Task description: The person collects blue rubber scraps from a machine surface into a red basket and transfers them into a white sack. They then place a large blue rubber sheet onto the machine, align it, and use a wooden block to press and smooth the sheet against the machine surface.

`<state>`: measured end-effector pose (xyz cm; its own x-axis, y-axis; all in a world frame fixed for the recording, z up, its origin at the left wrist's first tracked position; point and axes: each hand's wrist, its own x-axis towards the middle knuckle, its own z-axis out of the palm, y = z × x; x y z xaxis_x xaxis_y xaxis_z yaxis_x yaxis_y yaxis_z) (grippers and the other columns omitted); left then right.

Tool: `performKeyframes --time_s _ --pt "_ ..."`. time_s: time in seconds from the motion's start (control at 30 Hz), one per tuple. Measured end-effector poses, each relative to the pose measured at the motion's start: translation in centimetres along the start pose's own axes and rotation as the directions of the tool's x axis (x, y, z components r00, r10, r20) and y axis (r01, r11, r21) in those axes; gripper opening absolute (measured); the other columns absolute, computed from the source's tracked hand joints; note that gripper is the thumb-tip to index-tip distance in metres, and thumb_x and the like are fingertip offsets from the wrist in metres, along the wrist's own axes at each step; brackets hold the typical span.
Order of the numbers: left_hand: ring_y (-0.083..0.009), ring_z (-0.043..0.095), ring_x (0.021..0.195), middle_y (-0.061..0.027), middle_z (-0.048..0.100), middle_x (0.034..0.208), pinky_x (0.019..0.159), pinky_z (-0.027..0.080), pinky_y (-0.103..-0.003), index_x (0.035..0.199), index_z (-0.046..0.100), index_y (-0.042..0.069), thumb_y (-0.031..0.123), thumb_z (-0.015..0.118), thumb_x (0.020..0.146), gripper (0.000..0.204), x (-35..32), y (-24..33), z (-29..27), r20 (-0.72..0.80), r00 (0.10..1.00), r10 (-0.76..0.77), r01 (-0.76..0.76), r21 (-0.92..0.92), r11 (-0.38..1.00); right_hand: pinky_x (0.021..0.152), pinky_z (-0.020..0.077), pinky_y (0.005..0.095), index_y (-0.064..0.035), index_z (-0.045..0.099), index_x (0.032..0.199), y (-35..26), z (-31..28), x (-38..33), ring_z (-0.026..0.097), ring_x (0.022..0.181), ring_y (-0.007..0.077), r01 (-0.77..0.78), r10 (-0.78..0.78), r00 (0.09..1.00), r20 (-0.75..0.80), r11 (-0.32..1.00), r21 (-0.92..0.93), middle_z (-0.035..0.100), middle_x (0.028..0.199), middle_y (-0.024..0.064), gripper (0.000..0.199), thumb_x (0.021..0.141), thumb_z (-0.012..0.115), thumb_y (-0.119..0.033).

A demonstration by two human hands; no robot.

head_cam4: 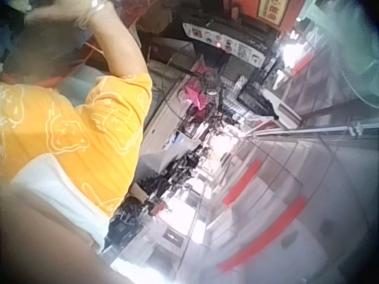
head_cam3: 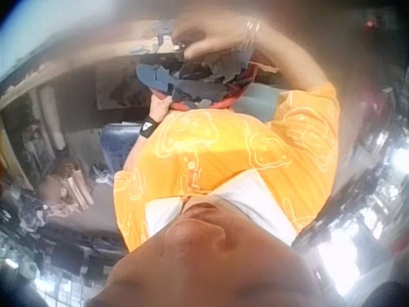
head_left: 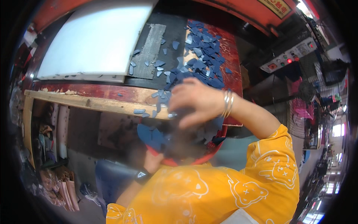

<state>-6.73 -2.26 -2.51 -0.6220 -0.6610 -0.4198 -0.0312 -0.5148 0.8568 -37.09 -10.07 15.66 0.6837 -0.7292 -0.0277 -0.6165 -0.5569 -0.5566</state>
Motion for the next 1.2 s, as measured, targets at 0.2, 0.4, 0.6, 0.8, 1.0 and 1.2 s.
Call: performKeyframes --time_s 0.2,0.4,0.6,0.8,1.0,1.2 --pt "-0.0161 0.062 0.092 -0.0044 0.064 0.102 0.083 0.049 -0.029 0.108 0.058 -0.001 0.003 0.065 0.078 0.031 0.8 1.3 0.1 0.104 0.994 -0.040 0.036 0.037 0.999 0.109 0.0276 0.0470 -0.0198 0.054 0.131 7.1 0.0 1.5 0.036 0.132 0.0348 -0.611 0.686 0.655 -0.315 0.727 0.313 0.042 0.141 0.0162 0.062 0.079 0.065 -0.051" --pt "-0.0168 0.061 0.082 -0.0076 0.063 0.091 0.072 0.049 -0.031 0.103 0.059 -0.003 0.012 0.061 0.076 0.031 0.8 2.0 -1.5 0.134 0.990 -0.030 0.014 0.121 0.993 0.102 0.0280 0.0495 -0.0161 0.067 0.111 2.4 5.2 -0.5 0.045 0.120 0.0351 -0.537 0.476 0.792 -0.381 0.841 -0.067 0.050 0.132 0.0094 0.065 0.066 0.067 -0.064" --pt "-0.0163 0.062 0.093 -0.0049 0.065 0.103 0.084 0.049 -0.030 0.109 0.059 -0.003 0.002 0.061 0.079 0.030 -1.5 1.8 -4.2 0.209 0.970 -0.127 0.082 0.209 0.974 0.092 0.0386 0.0429 -0.0163 0.065 0.094 -6.4 9.3 -2.7 0.050 0.113 0.0327 -0.497 0.321 0.732 -0.601 0.855 -0.149 0.054 0.117 0.0099 0.037 0.064 0.078 -0.035" --pt "-0.0145 0.063 0.090 -0.0044 0.066 0.101 0.082 0.049 -0.029 0.106 0.061 -0.003 0.002 0.061 0.080 0.026 -2.2 1.9 -5.7 0.304 0.940 -0.157 0.094 0.213 0.973 0.095 0.0385 0.0433 -0.0142 0.067 0.091 -14.4 16.8 -2.8 0.046 0.116 0.0318 -0.505 0.483 0.802 -0.351 0.863 0.033 0.055 0.114 0.0050 0.028 0.069 0.074 -0.030" --pt "-0.0148 0.063 0.088 -0.0046 0.066 0.099 0.080 0.050 -0.029 0.107 0.061 -0.002 0.002 0.062 0.081 0.027 -1.4 1.6 -5.2 0.320 0.934 -0.157 0.094 0.203 0.975 0.101 0.0386 0.0401 -0.0105 0.068 0.106 -6.2 7.0 -9.1 0.050 0.120 0.0308 -0.502 0.537 0.438 -0.721 0.811 0.300 0.054 0.124 0.0161 0.032 0.077 0.070 -0.024" --pt "-0.0149 0.063 0.089 -0.0043 0.066 0.099 0.081 0.050 -0.030 0.107 0.060 -0.002 0.003 0.063 0.081 0.027 0.6 1.2 -4.5 0.322 0.925 -0.202 0.110 0.282 0.953 0.109 0.0231 0.0541 -0.0224 0.057 0.128 7.4 6.0 -7.8 0.029 0.135 0.0385 -0.887 0.758 0.349 -0.551 0.456 0.066 0.040 0.143 0.0097 0.058 0.078 0.067 -0.051"
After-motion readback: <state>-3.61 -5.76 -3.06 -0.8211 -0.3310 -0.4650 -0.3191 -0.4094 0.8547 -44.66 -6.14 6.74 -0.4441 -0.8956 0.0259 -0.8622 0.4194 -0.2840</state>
